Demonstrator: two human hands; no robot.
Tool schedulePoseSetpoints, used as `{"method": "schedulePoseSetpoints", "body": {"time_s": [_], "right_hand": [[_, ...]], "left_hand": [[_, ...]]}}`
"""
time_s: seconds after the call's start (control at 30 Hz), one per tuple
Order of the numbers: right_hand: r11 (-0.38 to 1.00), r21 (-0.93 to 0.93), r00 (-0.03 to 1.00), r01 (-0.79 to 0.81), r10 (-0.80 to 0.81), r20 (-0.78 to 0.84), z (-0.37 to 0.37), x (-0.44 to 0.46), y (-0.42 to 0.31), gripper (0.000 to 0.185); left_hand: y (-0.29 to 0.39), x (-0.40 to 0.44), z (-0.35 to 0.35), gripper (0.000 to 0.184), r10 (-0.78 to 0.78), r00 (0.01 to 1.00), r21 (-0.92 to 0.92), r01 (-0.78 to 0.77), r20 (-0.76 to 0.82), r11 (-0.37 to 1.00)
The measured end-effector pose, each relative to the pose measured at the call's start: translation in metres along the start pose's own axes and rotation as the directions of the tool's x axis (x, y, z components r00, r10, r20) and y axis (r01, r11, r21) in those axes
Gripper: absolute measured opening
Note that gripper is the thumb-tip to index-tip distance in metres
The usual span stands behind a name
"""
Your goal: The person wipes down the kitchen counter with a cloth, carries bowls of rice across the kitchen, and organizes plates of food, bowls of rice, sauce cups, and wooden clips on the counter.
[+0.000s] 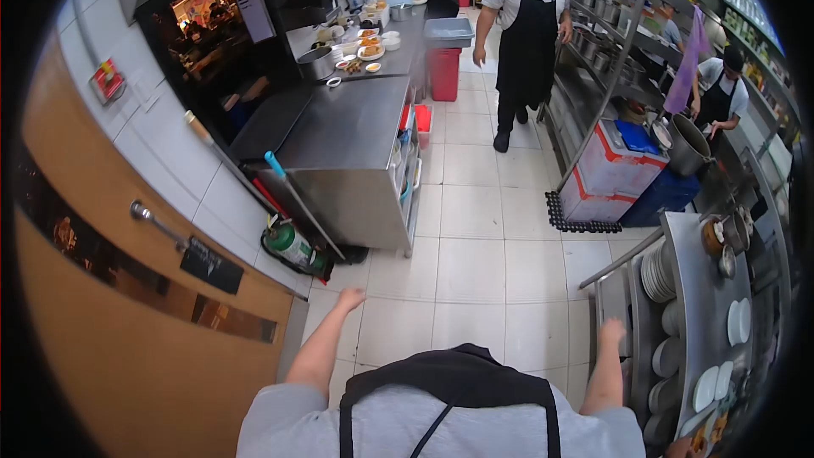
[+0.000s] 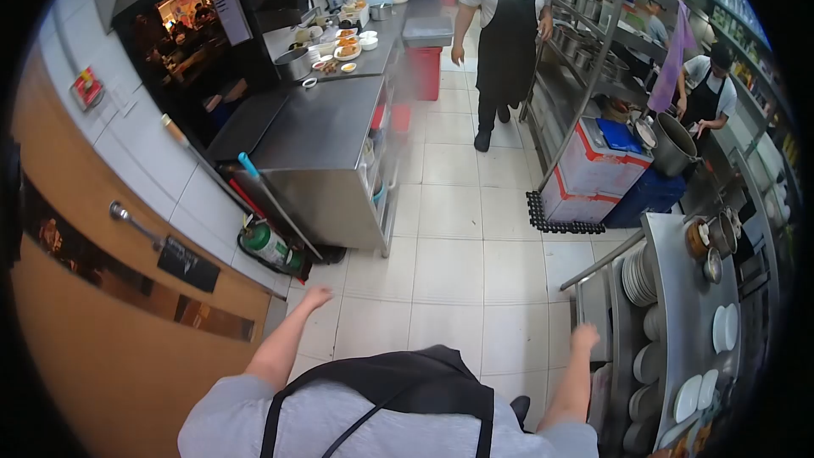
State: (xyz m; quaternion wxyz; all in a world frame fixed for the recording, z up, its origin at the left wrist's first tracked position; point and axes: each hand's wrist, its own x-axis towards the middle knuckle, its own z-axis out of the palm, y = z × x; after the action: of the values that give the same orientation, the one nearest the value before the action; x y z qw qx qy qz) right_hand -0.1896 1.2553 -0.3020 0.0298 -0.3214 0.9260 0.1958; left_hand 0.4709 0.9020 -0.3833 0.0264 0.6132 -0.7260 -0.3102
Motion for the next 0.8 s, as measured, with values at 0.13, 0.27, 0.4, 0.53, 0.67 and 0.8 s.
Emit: {"method": "schedulePoseSetpoints", "body": {"time_s": [0.13,0.27,0.4,0.53,0.67,0.8], "right_hand": [[0.919,-0.075,0.912,-0.386,0.393,0.115,0.054,0.010,0.050,0.015],[0.870,-0.056,0.854,-0.490,0.492,0.171,0.034,0.022,0.032,0.016],[0.927,0.078,0.857,-0.366,0.304,0.416,0.022,0.142,-0.035,0.018],[0.979,0.185,0.921,0.089,-0.152,0.360,-0.062,0.313,-0.182,0.029],[0.605,0.600,0.828,0.523,-0.527,-0.190,-0.216,0.406,-0.400,0.029],[0.089,0.310,0.265,0.947,-0.762,-0.591,-0.397,0.457,-0.570,0.019]], "left_hand": [[0.230,0.120,-0.059,0.037,0.391,0.917,-0.186,-0.373,0.074,0.909],[0.355,0.219,-0.068,0.035,0.587,0.807,-0.248,-0.557,0.065,0.792],[0.407,0.290,-0.077,0.034,0.570,0.808,-0.247,-0.528,0.147,0.812],[0.382,0.348,-0.085,0.037,0.527,0.848,-0.348,-0.478,0.055,0.806],[0.360,0.380,-0.140,0.039,0.077,0.994,-0.636,-0.010,0.078,0.772],[0.343,0.445,-0.203,0.045,-0.087,0.996,-0.701,0.043,-0.027,0.712]]}}
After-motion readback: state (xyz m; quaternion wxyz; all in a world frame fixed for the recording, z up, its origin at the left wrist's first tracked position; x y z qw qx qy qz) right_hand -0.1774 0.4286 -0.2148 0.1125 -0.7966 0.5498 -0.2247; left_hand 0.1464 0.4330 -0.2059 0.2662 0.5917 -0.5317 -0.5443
